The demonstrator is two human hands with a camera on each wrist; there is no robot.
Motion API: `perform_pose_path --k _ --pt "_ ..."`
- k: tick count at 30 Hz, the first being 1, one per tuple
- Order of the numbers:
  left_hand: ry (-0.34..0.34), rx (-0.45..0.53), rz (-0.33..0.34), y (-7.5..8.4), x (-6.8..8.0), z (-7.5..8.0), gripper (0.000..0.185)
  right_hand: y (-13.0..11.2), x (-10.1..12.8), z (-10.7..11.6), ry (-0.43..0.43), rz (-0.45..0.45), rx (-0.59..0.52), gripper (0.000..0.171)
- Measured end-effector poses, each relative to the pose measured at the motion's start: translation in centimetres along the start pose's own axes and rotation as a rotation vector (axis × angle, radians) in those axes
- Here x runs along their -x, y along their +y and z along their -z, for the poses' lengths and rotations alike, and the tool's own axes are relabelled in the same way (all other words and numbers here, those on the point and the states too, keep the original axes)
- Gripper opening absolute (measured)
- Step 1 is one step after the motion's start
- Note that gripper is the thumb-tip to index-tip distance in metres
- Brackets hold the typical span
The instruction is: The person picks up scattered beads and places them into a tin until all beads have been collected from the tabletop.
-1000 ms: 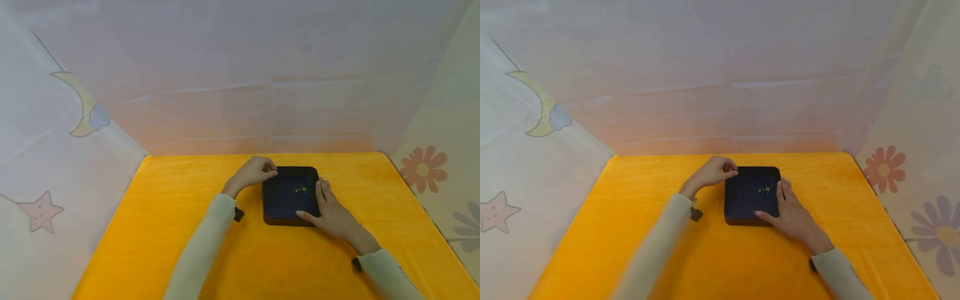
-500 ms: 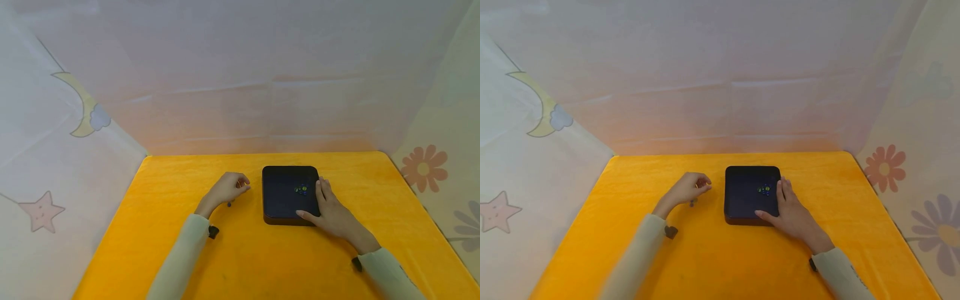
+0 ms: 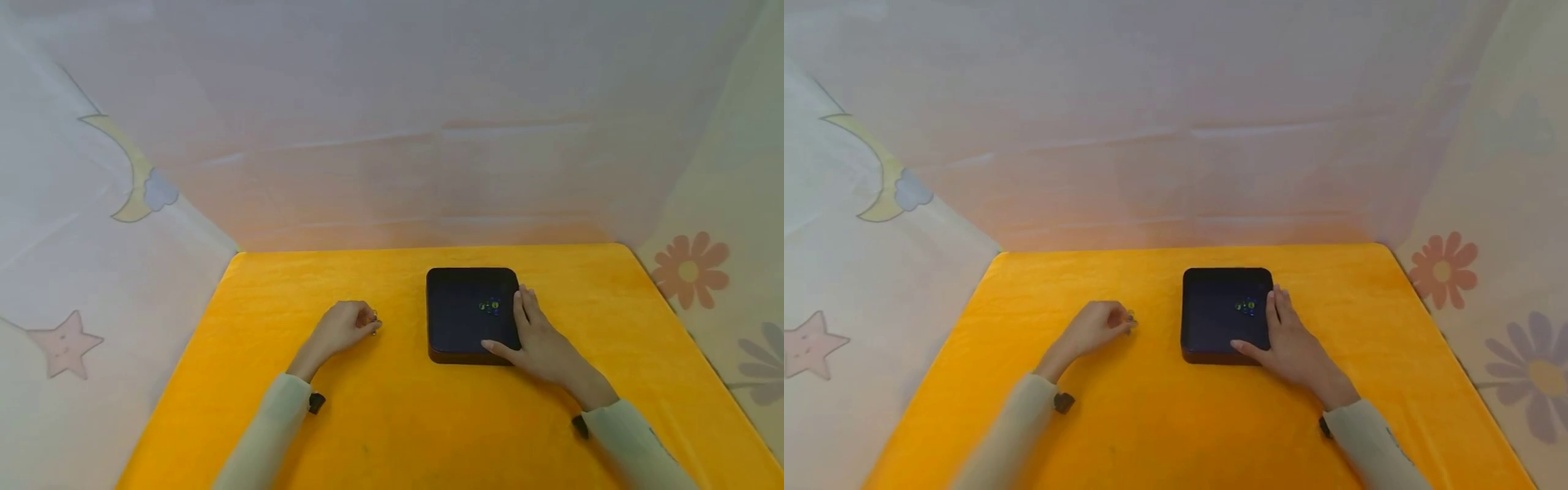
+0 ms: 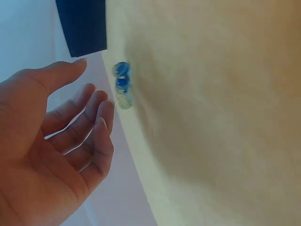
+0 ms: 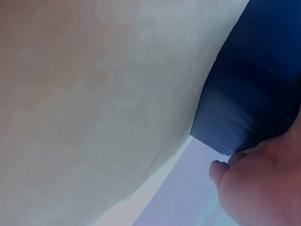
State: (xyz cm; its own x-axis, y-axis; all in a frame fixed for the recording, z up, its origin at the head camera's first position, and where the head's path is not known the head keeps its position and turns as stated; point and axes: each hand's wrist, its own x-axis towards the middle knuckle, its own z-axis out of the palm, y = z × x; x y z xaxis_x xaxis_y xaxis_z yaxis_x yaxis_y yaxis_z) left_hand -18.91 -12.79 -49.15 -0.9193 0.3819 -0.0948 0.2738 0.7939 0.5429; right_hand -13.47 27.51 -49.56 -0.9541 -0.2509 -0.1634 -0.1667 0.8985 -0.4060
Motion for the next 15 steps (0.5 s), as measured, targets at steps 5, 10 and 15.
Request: perform_pose_path --k 5,10,15 --pt "-0.003 -0.062 0.020 -0.5 0.6 -0.4 0.021 0.1 0.0 0.0 0.002 -0.007 0.003 0.126" --pt "0.008 -0.053 0.040 -0.7 1.0 -0.6 0.022 0.3 -0.2 0.0 -0.001 -0.007 -0.004 0.126" --pt "-0.016 -0.064 0.030 -0.8 1.1 -1.1 0.022 0.4 -0.1 -0.1 -0.008 -0.008 -0.001 0.126"
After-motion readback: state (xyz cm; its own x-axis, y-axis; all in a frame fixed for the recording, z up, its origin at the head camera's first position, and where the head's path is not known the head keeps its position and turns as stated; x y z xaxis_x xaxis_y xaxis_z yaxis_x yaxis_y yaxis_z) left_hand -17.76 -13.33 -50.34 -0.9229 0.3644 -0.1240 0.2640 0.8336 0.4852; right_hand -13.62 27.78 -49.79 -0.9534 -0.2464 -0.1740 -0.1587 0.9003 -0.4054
